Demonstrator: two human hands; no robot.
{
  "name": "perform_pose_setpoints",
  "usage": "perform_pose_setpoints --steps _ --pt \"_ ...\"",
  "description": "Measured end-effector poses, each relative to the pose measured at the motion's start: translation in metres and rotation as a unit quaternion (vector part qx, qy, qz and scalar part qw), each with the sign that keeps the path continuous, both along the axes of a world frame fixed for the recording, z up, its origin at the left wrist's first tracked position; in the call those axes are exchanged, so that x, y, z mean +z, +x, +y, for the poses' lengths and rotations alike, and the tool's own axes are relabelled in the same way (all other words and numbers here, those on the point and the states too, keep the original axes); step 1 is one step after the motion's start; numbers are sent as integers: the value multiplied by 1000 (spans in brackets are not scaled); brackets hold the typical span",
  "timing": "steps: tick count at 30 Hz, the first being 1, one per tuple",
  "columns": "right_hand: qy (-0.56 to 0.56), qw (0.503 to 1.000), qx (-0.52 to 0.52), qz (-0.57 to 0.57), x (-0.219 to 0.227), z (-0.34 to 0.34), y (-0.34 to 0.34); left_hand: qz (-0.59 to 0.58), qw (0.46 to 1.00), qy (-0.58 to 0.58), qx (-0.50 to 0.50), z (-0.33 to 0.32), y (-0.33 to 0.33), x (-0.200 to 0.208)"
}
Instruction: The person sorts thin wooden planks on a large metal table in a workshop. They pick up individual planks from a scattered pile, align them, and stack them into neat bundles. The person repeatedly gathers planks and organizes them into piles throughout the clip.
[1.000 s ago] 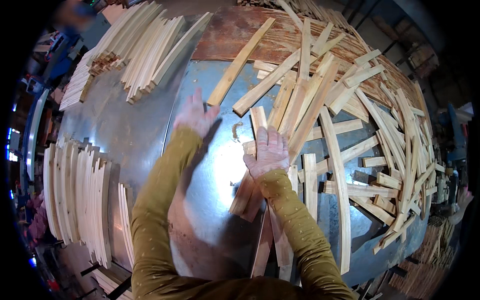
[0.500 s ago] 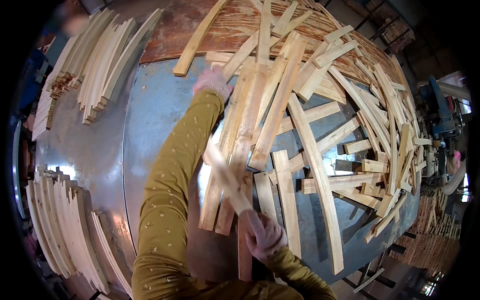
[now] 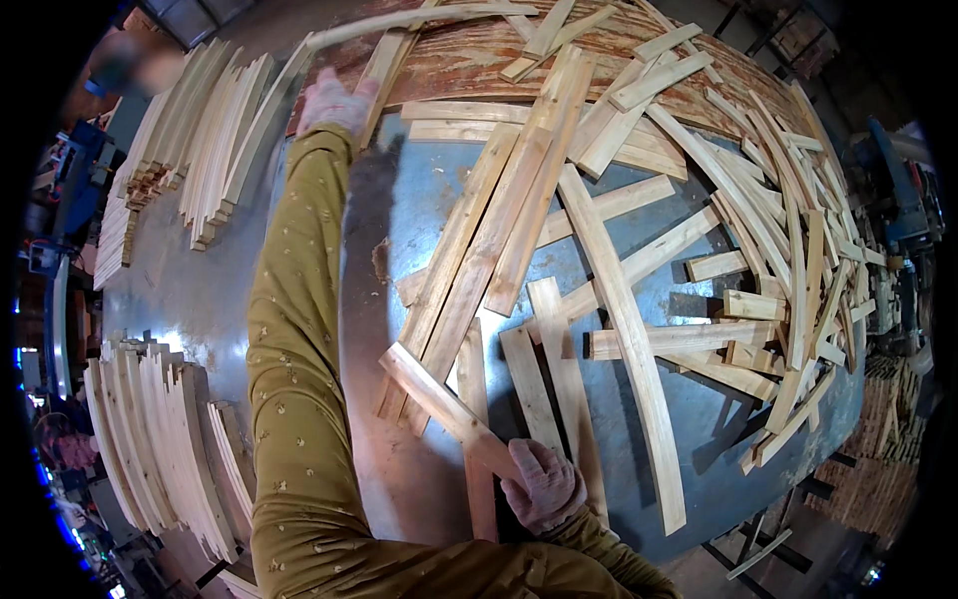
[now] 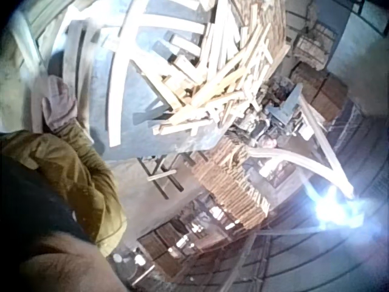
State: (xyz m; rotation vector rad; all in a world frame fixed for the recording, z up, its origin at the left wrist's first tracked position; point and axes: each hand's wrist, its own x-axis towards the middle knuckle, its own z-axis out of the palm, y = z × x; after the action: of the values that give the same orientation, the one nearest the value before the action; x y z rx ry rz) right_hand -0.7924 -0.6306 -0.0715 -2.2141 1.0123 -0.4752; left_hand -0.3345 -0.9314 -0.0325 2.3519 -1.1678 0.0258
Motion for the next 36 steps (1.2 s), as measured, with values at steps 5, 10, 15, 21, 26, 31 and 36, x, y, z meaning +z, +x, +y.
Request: perform_pose_setpoints --steps 5,10,15,21,26,31,36 --pt "-207 968 -117 -79 -6 -113 34 71 957 199 -199 63 -139 -70" --pt "5 932 -325 162 -35 -213 142 156 946 242 -149 95 -207 -57" --pt "343 882 -309 -96 11 -205 150 533 810 109 -221 109 -157 -26" --pt "492 710 -169 -475 -28 -154 97 586 748 69 -304 177 -198 26" --pt "344 763 -266 -478 -18 -50 49 698 695 -48 -165 222 -227 44" --pt "266 887 -201 -320 -31 10 10 840 507 -179 -68 214 -181 34" --pt "209 932 -175 -238 2 12 18 820 545 -172 26 322 -137 -24"
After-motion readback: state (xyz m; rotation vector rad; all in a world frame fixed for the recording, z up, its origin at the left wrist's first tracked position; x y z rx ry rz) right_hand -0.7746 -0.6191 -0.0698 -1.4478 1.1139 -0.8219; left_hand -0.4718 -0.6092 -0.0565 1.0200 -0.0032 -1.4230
